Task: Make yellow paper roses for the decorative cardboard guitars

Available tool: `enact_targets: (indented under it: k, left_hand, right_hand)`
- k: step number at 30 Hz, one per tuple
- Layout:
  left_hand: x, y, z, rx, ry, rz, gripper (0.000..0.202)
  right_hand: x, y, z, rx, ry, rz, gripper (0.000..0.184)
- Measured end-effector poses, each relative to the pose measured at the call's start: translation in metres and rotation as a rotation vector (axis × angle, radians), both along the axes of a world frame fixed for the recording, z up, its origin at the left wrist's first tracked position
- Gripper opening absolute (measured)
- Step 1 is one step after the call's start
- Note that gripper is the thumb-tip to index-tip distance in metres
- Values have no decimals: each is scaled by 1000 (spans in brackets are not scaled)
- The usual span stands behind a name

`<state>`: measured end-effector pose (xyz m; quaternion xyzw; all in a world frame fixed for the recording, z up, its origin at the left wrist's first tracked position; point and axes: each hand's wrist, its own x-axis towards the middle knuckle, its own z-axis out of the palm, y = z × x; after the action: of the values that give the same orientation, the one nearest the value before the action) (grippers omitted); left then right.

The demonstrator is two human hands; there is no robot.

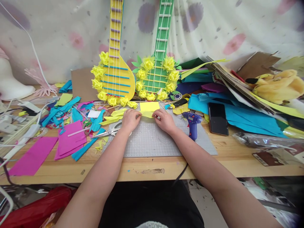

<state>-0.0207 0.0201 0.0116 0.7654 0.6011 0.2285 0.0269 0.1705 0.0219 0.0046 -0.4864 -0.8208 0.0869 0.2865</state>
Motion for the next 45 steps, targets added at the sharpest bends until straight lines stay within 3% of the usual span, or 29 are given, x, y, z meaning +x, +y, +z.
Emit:
enact_targets:
  k: [6, 12, 21, 27, 39, 45]
  left_hand:
    - [7, -11, 2, 98, 49, 68, 19]
    - [13, -17, 0, 42, 52, 10, 17]
    - [13, -16, -1, -7, 49, 1, 28]
    - [14, -16, -2, -9, 48, 16, 32]
    - [19, -23, 2, -40, 22, -41, 41]
    - [18, -21, 0, -54, 17, -57, 41]
  right_hand:
    - [-2, -2, 2, 103, -58, 14, 19]
    - [2, 6, -6, 34, 4, -38, 14]
    - [1, 3, -5, -11, -81, 49, 21]
    - [0, 1, -3, -18, -91, -43, 20]
    - [3, 1, -6, -36, -64, 130, 22]
    - [2, 1, -4, -43, -13, 114, 30]
